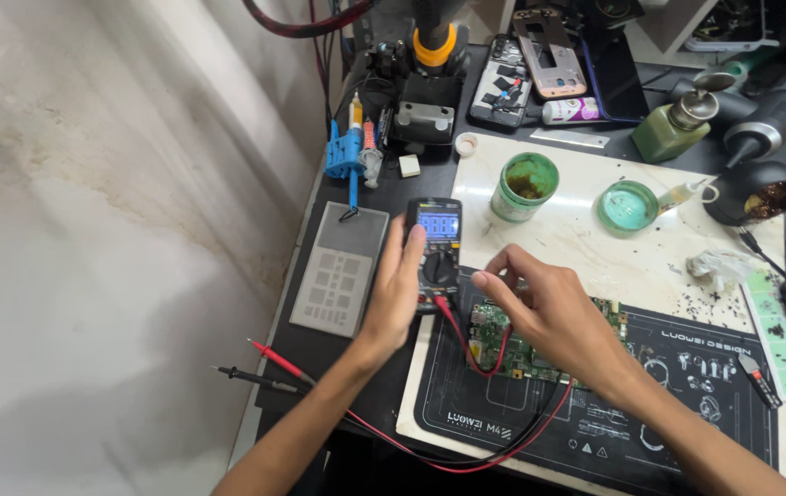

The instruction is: The person uses a heat gun and tweezers on a circuit board, wipes a component with a cloth, tests points with multimeter probes, and places the board into a laptop shell.

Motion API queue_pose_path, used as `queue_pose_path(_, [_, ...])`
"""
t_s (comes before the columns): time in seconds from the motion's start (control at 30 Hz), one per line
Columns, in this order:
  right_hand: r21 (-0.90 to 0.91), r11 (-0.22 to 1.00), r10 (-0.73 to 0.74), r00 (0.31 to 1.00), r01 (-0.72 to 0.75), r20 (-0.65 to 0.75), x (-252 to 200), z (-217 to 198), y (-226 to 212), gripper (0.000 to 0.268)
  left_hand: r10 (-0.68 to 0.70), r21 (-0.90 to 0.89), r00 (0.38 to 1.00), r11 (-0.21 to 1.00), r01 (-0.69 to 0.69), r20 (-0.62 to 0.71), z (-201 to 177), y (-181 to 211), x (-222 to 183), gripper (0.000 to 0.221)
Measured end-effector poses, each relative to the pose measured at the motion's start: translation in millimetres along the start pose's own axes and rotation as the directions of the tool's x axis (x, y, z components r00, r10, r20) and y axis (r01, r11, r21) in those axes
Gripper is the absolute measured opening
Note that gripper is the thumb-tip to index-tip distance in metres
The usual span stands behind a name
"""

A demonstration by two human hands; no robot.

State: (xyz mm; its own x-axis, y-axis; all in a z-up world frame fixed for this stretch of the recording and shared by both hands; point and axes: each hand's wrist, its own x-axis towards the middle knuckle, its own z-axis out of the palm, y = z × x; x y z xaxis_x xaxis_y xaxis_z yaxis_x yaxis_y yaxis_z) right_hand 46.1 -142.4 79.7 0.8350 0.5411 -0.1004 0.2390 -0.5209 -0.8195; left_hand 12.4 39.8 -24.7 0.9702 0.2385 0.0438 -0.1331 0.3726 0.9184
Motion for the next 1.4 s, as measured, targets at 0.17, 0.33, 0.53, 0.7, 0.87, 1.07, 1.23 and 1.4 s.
queue_pose_path(0.17, [-0.201,0.976,0.108,0.990,-0.089,0.088,-5,-3,-1,0.043,0.042,0.240,0.998,0.970,-0.027,-0.056,-31,3,13,0.051])
queue_pose_path(0.33, [-0.257,0.965,0.102,0.981,-0.058,0.162,-8,2,-8,0.044,0.089,0.681,0.993,0.732,-0.014,-0.075,-41,10,18,0.058])
queue_pose_path(0.53, [-0.255,0.966,0.108,0.972,-0.053,0.208,-14,1,-24,0.041,0.089,0.850,0.996,0.526,-0.021,-0.030,-32,27,19,0.066])
queue_pose_path(0.7, [-0.259,0.961,0.162,0.955,-0.096,0.247,-20,-2,-24,0.039,0.144,0.923,0.990,0.379,-0.058,0.002,-20,35,18,0.070])
queue_pose_path(0.87, [-0.356,0.934,0.078,0.981,-0.009,0.179,-16,-6,-18,0.038,0.108,0.978,0.993,0.202,-0.058,0.037,-12,41,26,0.065])
queue_pose_path(1.07, [-0.391,0.920,0.056,0.985,0.011,0.161,-17,-5,-12,0.039,0.034,0.994,0.999,0.112,-0.019,0.015,-12,43,38,0.061])
queue_pose_path(1.23, [-0.514,0.806,-0.314,0.948,0.294,0.050,-30,7,-14,0.038,0.026,0.988,0.995,0.123,-0.095,0.092,-26,40,41,0.065])
queue_pose_path(1.4, [-0.474,0.593,-0.682,0.719,0.651,0.134,-34,46,-23,0.032,-0.008,0.954,0.990,0.269,-0.136,0.143,-50,60,29,0.073])
